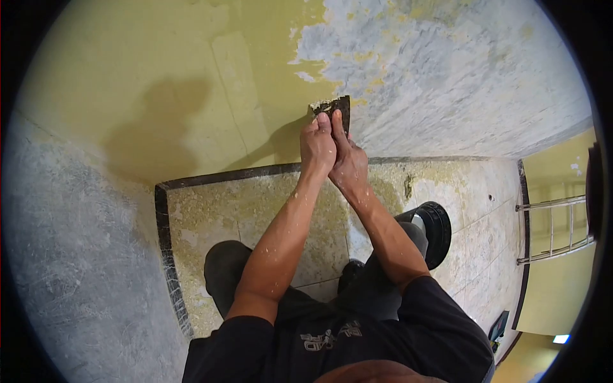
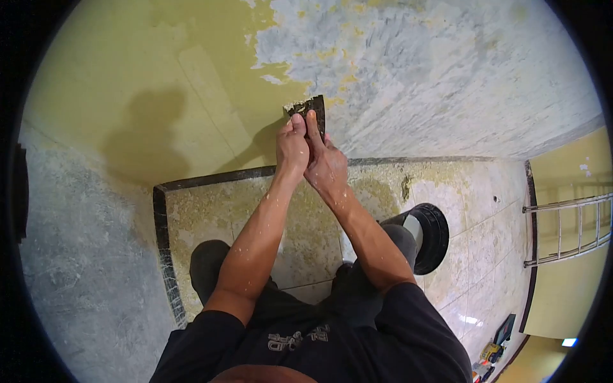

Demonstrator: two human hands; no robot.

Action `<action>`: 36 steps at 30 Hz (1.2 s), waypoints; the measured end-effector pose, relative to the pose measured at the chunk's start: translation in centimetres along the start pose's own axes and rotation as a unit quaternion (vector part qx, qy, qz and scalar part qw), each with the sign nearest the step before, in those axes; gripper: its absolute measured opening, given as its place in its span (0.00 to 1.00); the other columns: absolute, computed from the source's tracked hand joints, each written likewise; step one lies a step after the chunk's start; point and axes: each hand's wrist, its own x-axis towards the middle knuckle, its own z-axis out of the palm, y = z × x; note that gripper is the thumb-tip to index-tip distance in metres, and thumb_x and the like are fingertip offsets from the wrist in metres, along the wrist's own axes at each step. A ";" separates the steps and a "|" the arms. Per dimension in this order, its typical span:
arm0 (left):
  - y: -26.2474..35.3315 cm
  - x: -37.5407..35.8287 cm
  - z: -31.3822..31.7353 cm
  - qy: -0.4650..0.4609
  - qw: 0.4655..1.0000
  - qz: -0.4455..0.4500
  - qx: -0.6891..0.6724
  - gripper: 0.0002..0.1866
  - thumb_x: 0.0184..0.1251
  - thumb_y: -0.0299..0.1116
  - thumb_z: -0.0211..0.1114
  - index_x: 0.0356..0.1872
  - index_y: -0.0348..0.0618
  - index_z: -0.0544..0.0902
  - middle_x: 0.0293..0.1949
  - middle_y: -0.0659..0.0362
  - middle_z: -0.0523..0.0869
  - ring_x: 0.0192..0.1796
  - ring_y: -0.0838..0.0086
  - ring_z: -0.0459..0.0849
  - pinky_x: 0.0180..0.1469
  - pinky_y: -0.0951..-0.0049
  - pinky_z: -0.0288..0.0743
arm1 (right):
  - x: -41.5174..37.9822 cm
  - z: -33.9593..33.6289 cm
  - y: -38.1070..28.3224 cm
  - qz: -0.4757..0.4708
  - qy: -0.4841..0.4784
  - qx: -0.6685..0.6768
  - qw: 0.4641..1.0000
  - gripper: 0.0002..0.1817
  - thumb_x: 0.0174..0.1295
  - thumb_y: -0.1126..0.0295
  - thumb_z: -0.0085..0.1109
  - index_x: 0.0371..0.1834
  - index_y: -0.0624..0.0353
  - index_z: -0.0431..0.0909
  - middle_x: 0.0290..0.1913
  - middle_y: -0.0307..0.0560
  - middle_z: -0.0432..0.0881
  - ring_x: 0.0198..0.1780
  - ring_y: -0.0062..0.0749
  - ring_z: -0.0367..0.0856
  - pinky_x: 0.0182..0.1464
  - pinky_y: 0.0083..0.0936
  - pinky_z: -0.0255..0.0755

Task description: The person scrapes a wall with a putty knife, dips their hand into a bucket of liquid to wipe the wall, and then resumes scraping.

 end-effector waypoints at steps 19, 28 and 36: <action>-1.4 0.1 0.6 0.046 0.994 0.024 0.100 0.28 0.77 0.49 0.46 0.35 0.29 0.78 0.27 0.49 0.83 0.31 0.66 0.80 0.38 0.63 0.73 | -0.2 -0.2 0.6 0.002 -0.022 -0.047 0.999 0.41 0.60 0.63 0.56 0.77 0.44 0.48 0.55 0.51 0.80 0.27 0.56 0.81 0.33 0.43 0.78; 0.1 0.7 0.9 0.055 0.988 0.114 0.084 0.26 0.77 0.48 0.47 0.35 0.30 0.77 0.26 0.47 0.82 0.30 0.65 0.79 0.37 0.62 0.72 | 2.0 -0.8 0.2 -0.041 0.015 -0.053 0.998 0.42 0.59 0.64 0.57 0.77 0.40 0.49 0.50 0.52 0.83 0.26 0.54 0.81 0.28 0.41 0.77; 1.4 -0.3 0.3 0.058 0.990 0.058 0.114 0.26 0.77 0.47 0.47 0.33 0.29 0.77 0.27 0.49 0.83 0.34 0.64 0.82 0.42 0.61 0.75 | 1.4 -0.2 0.6 -0.070 0.038 -0.037 0.996 0.39 0.59 0.65 0.57 0.76 0.46 0.54 0.49 0.54 0.83 0.25 0.54 0.81 0.29 0.41 0.77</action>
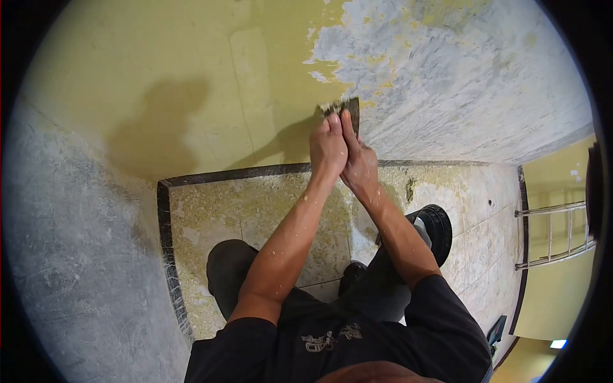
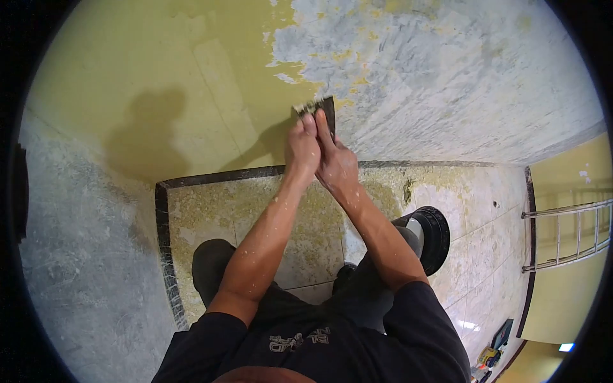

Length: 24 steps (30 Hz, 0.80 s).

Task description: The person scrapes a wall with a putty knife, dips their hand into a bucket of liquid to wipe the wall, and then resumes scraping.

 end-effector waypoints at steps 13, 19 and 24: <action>-0.3 0.1 0.3 -0.068 0.988 -0.037 -0.131 0.25 0.77 0.46 0.46 0.40 0.28 0.80 0.34 0.43 0.86 0.37 0.56 0.84 0.43 0.60 0.75 | 0.6 -1.4 -0.6 0.019 -0.057 -0.039 0.997 0.41 0.58 0.65 0.57 0.77 0.44 0.50 0.49 0.55 0.83 0.29 0.55 0.82 0.32 0.43 0.78; -0.7 0.2 0.5 -0.063 0.982 -0.052 -0.170 0.26 0.77 0.46 0.47 0.38 0.28 0.80 0.31 0.44 0.85 0.35 0.59 0.83 0.40 0.61 0.73 | 0.3 -1.5 -0.8 0.062 -0.091 -0.044 0.993 0.40 0.60 0.64 0.56 0.77 0.42 0.51 0.50 0.54 0.83 0.29 0.56 0.83 0.35 0.43 0.79; -2.0 0.8 1.5 -0.045 0.994 -0.005 -0.104 0.24 0.77 0.45 0.48 0.37 0.31 0.79 0.28 0.53 0.82 0.33 0.71 0.78 0.38 0.66 0.72 | 0.2 -1.0 1.3 0.009 -0.070 -0.056 0.996 0.39 0.61 0.64 0.55 0.77 0.42 0.51 0.47 0.54 0.83 0.28 0.56 0.82 0.34 0.44 0.78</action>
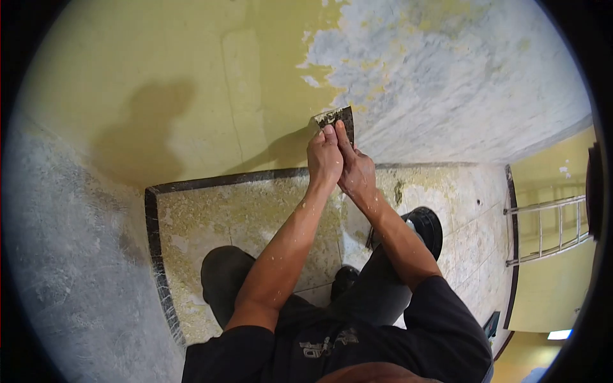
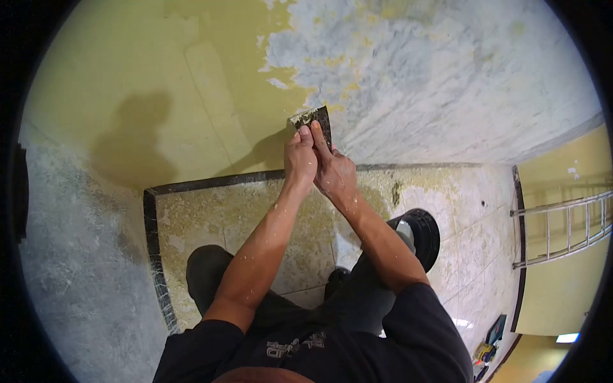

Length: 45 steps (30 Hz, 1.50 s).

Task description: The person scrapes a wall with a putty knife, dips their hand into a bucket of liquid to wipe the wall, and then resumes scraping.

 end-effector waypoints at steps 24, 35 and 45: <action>6.9 -0.3 -2.9 0.048 0.994 0.019 0.092 0.26 0.76 0.46 0.46 0.39 0.30 0.81 0.30 0.44 0.85 0.36 0.56 0.86 0.40 0.61 0.76 | 3.3 -2.9 -6.8 0.063 -0.019 0.029 0.997 0.42 0.58 0.65 0.58 0.77 0.47 0.49 0.44 0.56 0.83 0.27 0.60 0.80 0.45 0.45 0.79; 11.5 0.4 -4.2 -0.018 0.996 0.063 -0.056 0.25 0.76 0.45 0.48 0.38 0.27 0.81 0.29 0.47 0.86 0.33 0.64 0.85 0.39 0.64 0.75 | 6.6 -2.8 -7.7 -0.011 0.069 0.069 0.995 0.42 0.57 0.68 0.57 0.77 0.45 0.51 0.54 0.49 0.80 0.27 0.56 0.81 0.39 0.43 0.79; 9.3 0.6 -3.7 -0.005 0.998 0.057 -0.017 0.25 0.76 0.47 0.47 0.38 0.32 0.80 0.32 0.49 0.85 0.39 0.60 0.83 0.44 0.62 0.75 | 5.7 -2.8 -7.3 0.008 0.048 0.078 0.996 0.42 0.58 0.65 0.59 0.76 0.46 0.52 0.53 0.54 0.81 0.27 0.56 0.81 0.37 0.46 0.77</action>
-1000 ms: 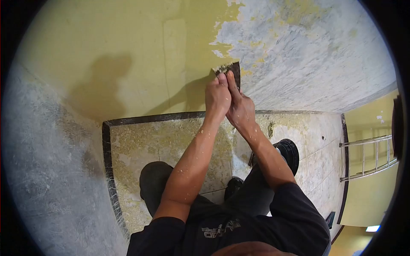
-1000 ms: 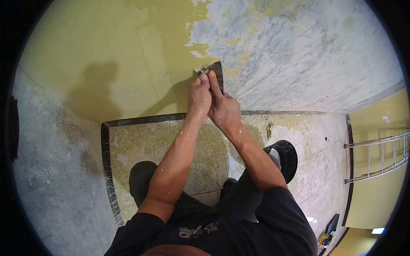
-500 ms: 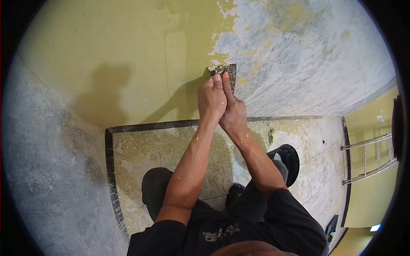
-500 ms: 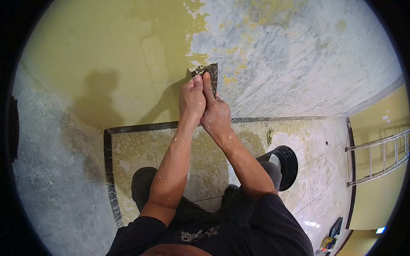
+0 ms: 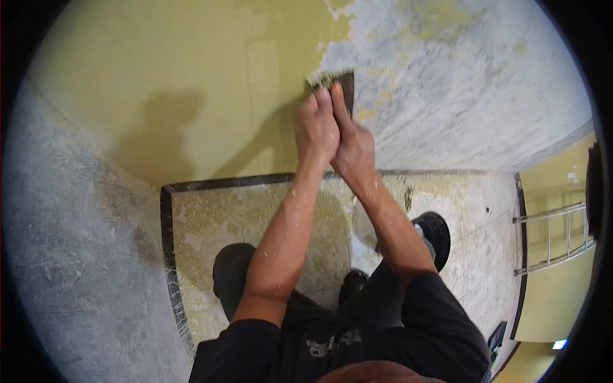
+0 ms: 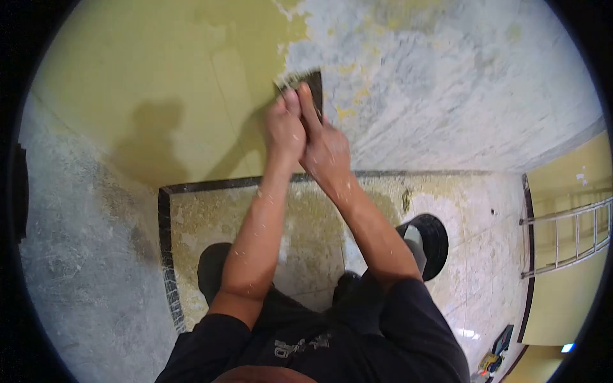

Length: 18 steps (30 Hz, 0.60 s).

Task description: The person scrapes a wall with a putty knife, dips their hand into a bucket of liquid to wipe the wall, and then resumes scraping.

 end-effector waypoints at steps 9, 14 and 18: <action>-11.7 -1.9 1.7 0.060 0.976 -0.001 0.210 0.26 0.74 0.48 0.45 0.40 0.32 0.82 0.35 0.37 0.84 0.43 0.43 0.83 0.45 0.53 0.73 | -8.4 4.8 7.0 0.038 -0.025 -0.015 0.999 0.42 0.58 0.63 0.58 0.76 0.47 0.51 0.65 0.48 0.72 0.33 0.57 0.83 0.35 0.41 0.79; -6.8 -2.1 1.4 -0.021 0.988 -0.068 0.134 0.26 0.75 0.47 0.45 0.40 0.33 0.83 0.36 0.38 0.84 0.43 0.44 0.83 0.46 0.54 0.74 | -5.8 3.0 5.5 0.051 -0.040 -0.023 0.998 0.42 0.58 0.63 0.58 0.77 0.46 0.49 0.54 0.56 0.80 0.30 0.59 0.81 0.36 0.43 0.78; -7.7 -2.2 1.5 0.011 0.980 -0.094 0.176 0.26 0.75 0.46 0.46 0.40 0.31 0.83 0.36 0.38 0.84 0.42 0.45 0.83 0.45 0.56 0.74 | -8.5 4.3 6.9 0.044 -0.025 -0.011 0.999 0.42 0.58 0.65 0.57 0.77 0.46 0.49 0.44 0.57 0.83 0.27 0.58 0.81 0.34 0.46 0.76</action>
